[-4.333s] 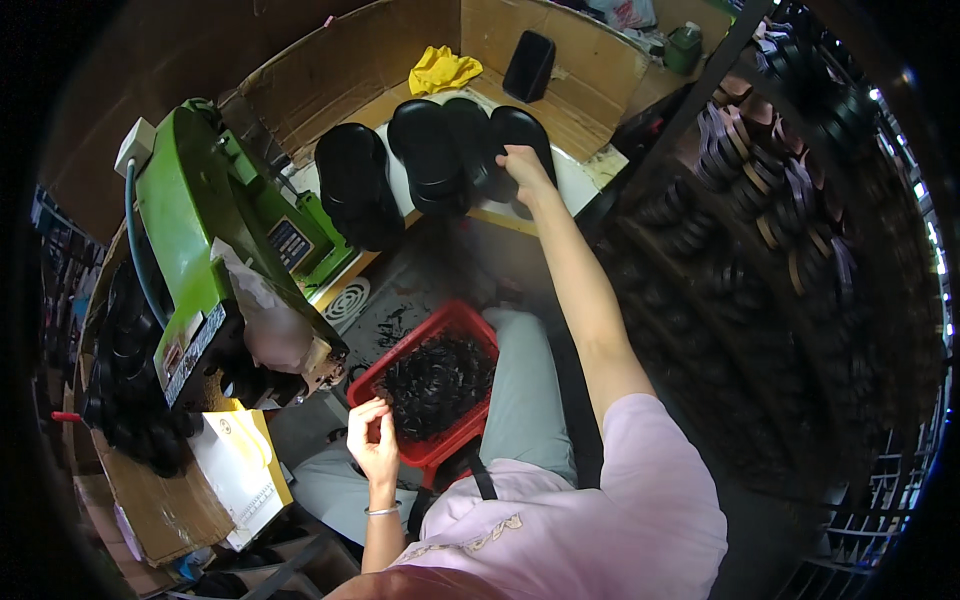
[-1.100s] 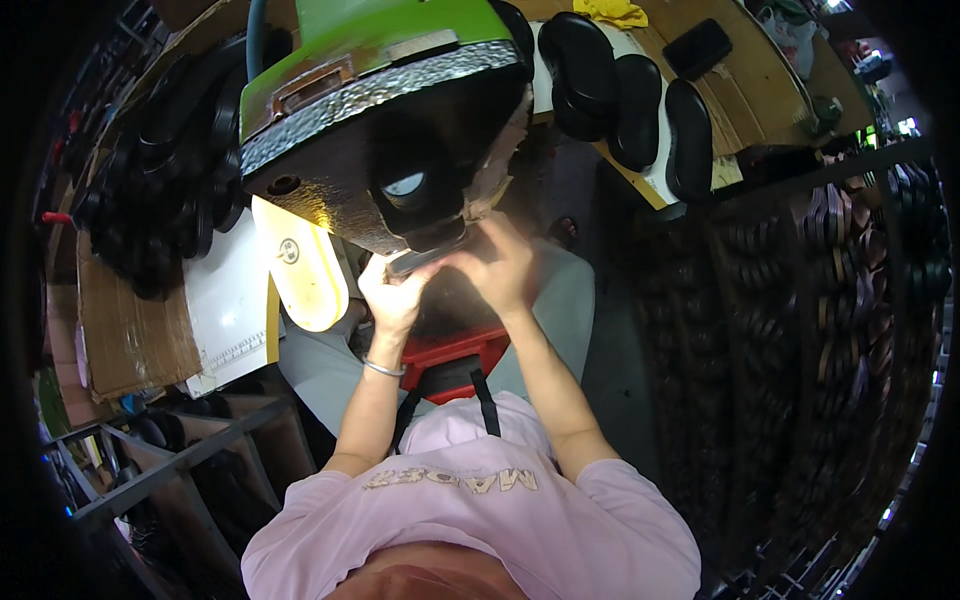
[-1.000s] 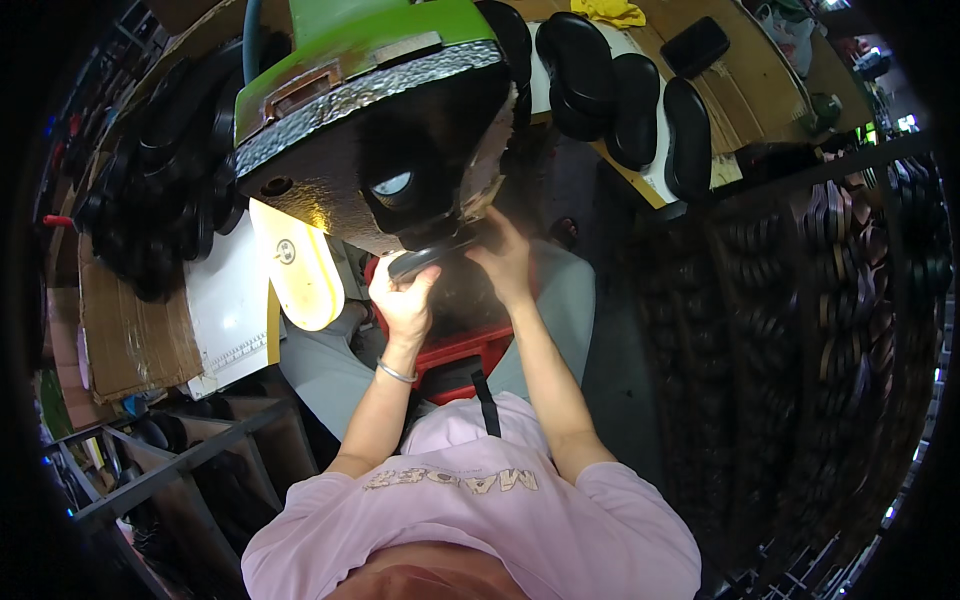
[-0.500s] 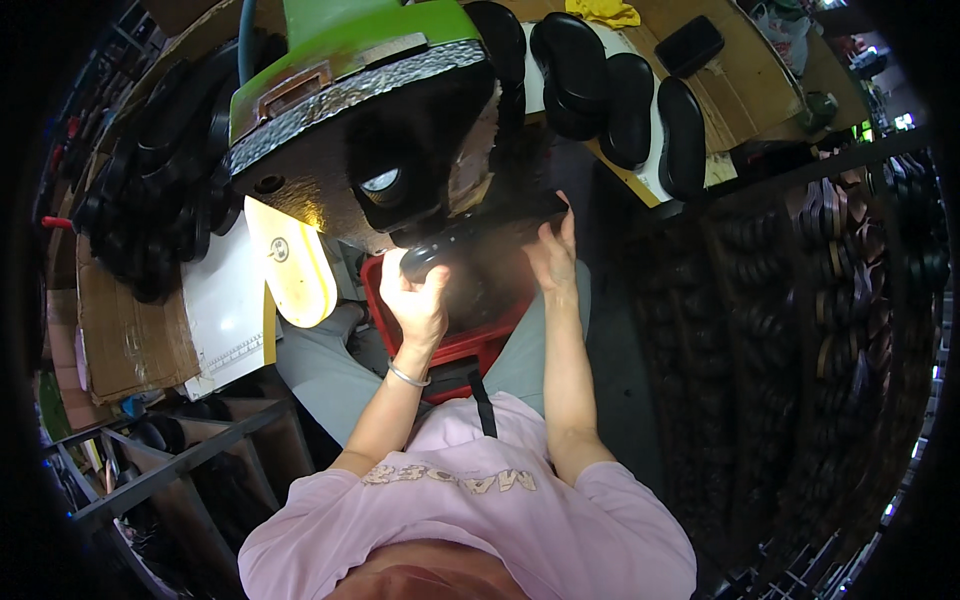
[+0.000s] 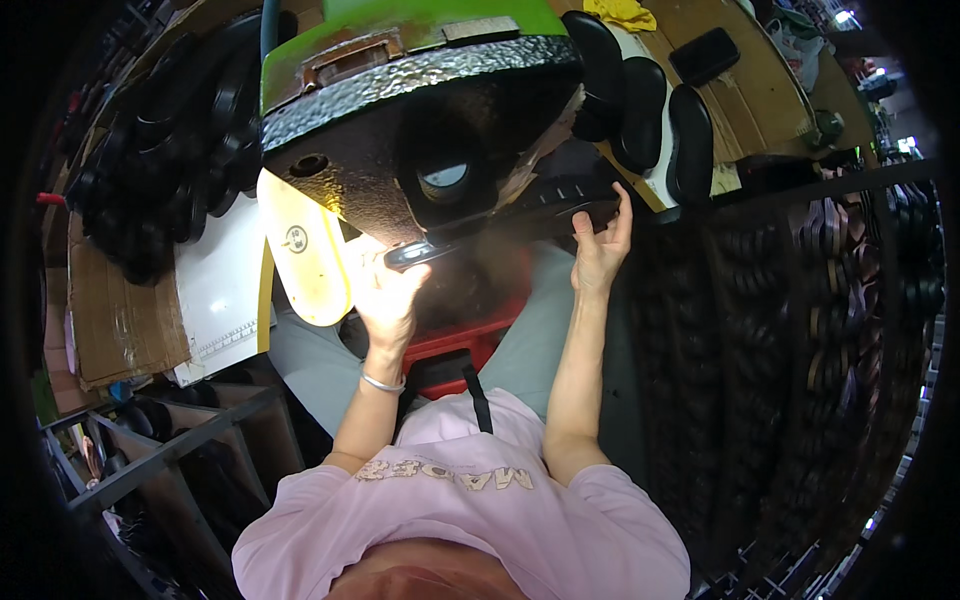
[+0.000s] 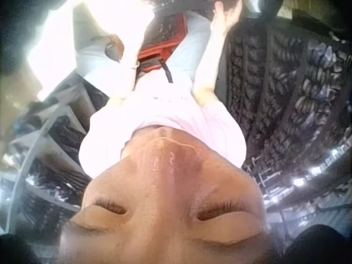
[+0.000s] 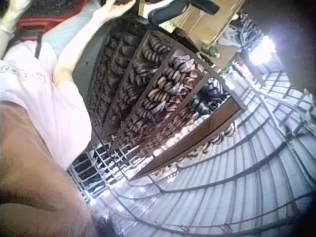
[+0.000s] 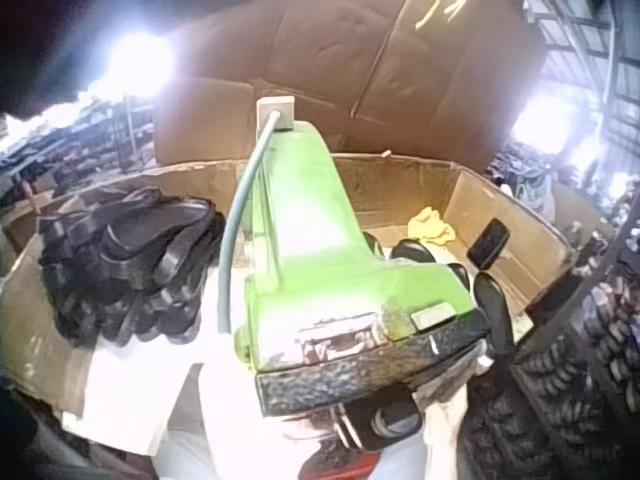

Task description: The person repeatedly grinds the soles of black shoes against a green bench grinder. They handle the shoes one at a time, rotating them to smooth different areas of the sole, and then place the finished shoes on a nearby shelf.

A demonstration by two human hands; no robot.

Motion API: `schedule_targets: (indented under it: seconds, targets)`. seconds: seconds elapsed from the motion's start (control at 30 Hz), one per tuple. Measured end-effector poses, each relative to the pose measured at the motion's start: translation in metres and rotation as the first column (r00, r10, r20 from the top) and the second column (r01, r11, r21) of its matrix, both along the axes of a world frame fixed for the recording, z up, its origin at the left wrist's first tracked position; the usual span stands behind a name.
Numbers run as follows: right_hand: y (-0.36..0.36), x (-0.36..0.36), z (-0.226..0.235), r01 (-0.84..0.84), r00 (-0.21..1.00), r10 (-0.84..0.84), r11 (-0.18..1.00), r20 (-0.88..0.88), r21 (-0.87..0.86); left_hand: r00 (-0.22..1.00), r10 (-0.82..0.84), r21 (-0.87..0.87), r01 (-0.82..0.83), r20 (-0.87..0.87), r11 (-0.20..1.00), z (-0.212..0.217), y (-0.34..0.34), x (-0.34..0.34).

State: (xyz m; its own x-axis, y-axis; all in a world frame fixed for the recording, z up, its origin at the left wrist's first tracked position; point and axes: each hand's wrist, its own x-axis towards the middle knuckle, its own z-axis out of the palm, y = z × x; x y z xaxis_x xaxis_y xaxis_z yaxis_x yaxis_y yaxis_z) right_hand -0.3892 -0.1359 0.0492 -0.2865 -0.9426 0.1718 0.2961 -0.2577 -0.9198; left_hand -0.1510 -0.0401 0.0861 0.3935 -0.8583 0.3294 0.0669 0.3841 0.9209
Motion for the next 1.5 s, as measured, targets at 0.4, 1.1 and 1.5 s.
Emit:
schedule_targets:
  seconds: [0.4,1.1,1.5]
  targets:
    - [0.026,0.034,0.049,-0.050,0.974,0.002,0.977,-0.225,-0.209,0.996,-0.069,0.148,0.077,-0.064,0.986,0.033,0.023,0.055]
    - [0.031,0.095,0.017,-0.364,0.802,0.028,0.815,-0.596,-0.452,0.729,-0.076,0.232,-0.115,0.680,0.966,-0.056,0.018,0.101]
    - [0.001,0.070,-0.086,-0.278,0.957,0.282,0.958,-0.061,0.071,0.455,0.159,-0.098,-0.154,0.876,0.983,-0.066,-0.018,-0.016]
